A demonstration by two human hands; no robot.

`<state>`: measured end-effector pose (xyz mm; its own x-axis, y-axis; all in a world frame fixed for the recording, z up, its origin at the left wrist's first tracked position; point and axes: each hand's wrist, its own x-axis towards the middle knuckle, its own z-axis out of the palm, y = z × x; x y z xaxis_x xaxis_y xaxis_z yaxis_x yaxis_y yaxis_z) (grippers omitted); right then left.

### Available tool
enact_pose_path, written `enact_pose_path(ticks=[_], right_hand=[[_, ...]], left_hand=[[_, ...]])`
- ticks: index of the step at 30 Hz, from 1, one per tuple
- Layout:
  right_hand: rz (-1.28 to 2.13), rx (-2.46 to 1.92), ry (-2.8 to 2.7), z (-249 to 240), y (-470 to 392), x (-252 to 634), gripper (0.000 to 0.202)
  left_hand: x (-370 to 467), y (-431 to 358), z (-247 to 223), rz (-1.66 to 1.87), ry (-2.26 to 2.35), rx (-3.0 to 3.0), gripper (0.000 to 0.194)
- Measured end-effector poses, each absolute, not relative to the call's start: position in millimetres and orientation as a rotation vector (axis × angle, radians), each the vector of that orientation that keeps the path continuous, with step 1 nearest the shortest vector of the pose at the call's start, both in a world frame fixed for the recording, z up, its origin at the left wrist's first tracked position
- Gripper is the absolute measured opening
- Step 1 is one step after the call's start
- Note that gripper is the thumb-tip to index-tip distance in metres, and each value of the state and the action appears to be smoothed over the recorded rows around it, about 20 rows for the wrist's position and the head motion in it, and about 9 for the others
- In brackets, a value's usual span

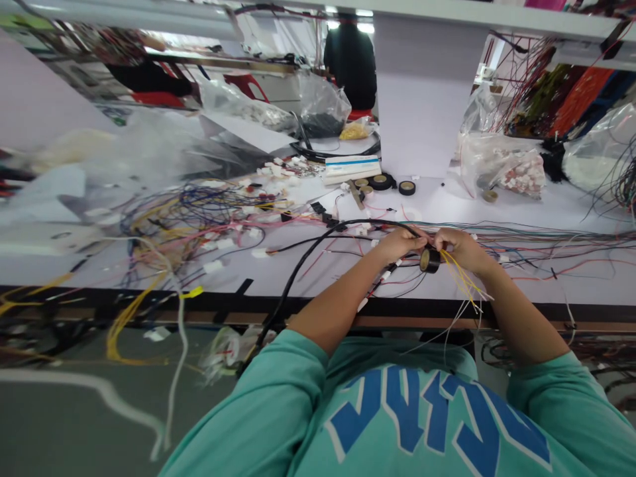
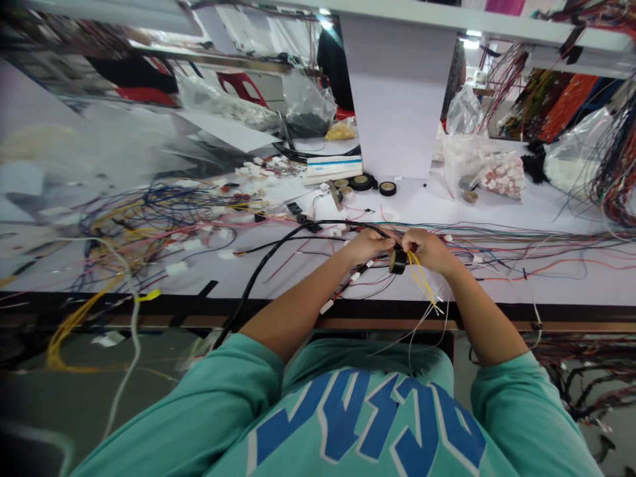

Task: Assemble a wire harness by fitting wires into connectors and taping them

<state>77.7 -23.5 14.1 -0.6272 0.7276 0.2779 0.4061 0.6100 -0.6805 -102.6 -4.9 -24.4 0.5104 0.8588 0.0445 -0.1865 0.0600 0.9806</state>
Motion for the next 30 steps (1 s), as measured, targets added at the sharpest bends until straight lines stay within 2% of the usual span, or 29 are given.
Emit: enact_pose_path(ticks=[7,15,20,25,30], right_hand=[[0.680,-0.785,-2.365,19,-25,81,0.017],[0.385,-0.782,-2.652,32,-38,87,0.026],[0.092,-0.923,-2.454,47,-49,81,0.023],[0.091,-0.725,-2.801,50,-47,58,0.020],[0.048,-1.030,-2.942,53,-26,67,0.016]], left_hand=[[-102,-7,-24,0.784,0.726,0.988,0.029],[-99,-8,-11,0.702,0.889,0.770,0.010],[-95,-13,-2,0.744,0.896,0.803,0.010],[-93,-18,-1,0.773,0.903,0.865,0.010],[-91,-18,-2,0.758,0.891,1.073,0.015]])
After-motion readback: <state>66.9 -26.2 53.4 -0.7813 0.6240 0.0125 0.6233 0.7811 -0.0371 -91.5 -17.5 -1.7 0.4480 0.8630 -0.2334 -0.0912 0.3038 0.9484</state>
